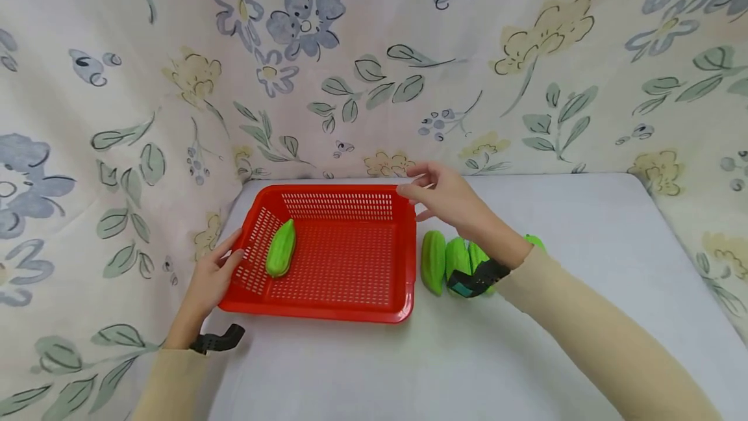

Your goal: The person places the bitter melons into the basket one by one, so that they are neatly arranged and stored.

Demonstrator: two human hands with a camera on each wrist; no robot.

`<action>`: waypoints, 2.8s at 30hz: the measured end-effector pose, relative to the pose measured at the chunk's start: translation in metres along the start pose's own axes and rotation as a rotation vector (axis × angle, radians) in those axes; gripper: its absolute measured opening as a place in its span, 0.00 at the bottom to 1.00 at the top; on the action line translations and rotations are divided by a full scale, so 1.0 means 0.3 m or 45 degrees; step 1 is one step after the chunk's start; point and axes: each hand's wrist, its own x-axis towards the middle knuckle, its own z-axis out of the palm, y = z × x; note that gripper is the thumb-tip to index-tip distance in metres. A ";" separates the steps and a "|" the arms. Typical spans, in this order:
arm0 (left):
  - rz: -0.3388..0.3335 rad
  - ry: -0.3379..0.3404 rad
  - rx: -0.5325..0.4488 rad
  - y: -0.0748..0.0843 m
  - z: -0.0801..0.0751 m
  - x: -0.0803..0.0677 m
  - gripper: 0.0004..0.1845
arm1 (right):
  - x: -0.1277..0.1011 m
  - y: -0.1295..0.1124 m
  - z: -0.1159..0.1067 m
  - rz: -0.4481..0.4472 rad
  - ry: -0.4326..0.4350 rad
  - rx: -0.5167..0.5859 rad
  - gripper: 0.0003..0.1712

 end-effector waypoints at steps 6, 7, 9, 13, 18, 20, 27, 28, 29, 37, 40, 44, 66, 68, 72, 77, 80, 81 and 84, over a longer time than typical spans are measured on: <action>-0.018 -0.003 -0.013 0.007 0.003 0.005 0.30 | -0.053 0.042 -0.081 0.015 0.030 -0.043 0.33; -0.024 -0.006 -0.015 0.007 0.004 0.004 0.30 | -0.061 0.048 -0.094 0.013 0.032 -0.049 0.33; -0.031 -0.008 -0.017 0.007 0.004 0.003 0.30 | -0.078 0.058 -0.119 0.011 0.039 -0.066 0.33; -0.021 -0.010 -0.027 0.001 0.002 0.001 0.30 | -0.105 0.077 -0.160 0.021 0.057 -0.088 0.33; -0.010 -0.008 -0.035 -0.005 0.000 -0.002 0.30 | -0.140 0.103 -0.205 0.013 0.089 -0.118 0.33; -0.001 -0.003 -0.040 -0.009 0.002 -0.001 0.30 | -0.155 0.115 -0.223 0.000 0.097 -0.122 0.32; 0.018 0.016 -0.025 -0.018 0.006 0.002 0.29 | -0.195 0.169 -0.289 -0.023 0.126 -0.123 0.29; 0.014 0.013 -0.020 -0.018 0.006 0.003 0.29 | -0.199 0.178 -0.298 -0.021 0.130 -0.123 0.29; 0.012 0.011 -0.015 -0.018 0.006 0.004 0.29 | -0.203 0.187 -0.308 -0.022 0.134 -0.125 0.28; -0.029 -0.001 -0.009 -0.010 0.006 0.003 0.30 | -0.228 0.260 -0.379 -0.004 0.162 -0.098 0.15; -0.039 -0.002 -0.009 -0.006 0.005 0.000 0.30 | -0.239 0.283 -0.401 -0.003 0.183 -0.093 0.13; -0.040 -0.003 -0.019 -0.001 0.004 -0.004 0.30 | -0.259 0.308 -0.431 -0.006 0.193 -0.086 0.11; -0.076 -0.005 -0.027 -0.005 0.003 0.003 0.30 | -0.295 0.415 -0.459 0.122 0.227 -0.632 0.41; -0.084 -0.009 -0.035 -0.006 0.006 0.003 0.30 | -0.290 0.438 -0.450 0.124 0.210 -0.670 0.41; -0.087 -0.014 -0.046 -0.009 0.009 0.001 0.30 | -0.277 0.485 -0.435 0.131 0.190 -0.745 0.41; -0.084 -0.007 -0.044 -0.008 0.012 0.002 0.30 | -0.260 0.540 -0.425 0.162 0.151 -0.874 0.41; -0.088 -0.015 -0.048 -0.003 0.010 0.002 0.30 | -0.254 0.566 -0.420 0.180 0.121 -0.894 0.41; -0.087 -0.017 -0.049 -0.002 0.009 0.002 0.30 | -0.252 0.574 -0.418 0.186 0.112 -0.894 0.41; -0.078 -0.015 -0.050 0.000 0.008 0.004 0.30 | -0.246 0.593 -0.416 0.198 0.084 -0.872 0.41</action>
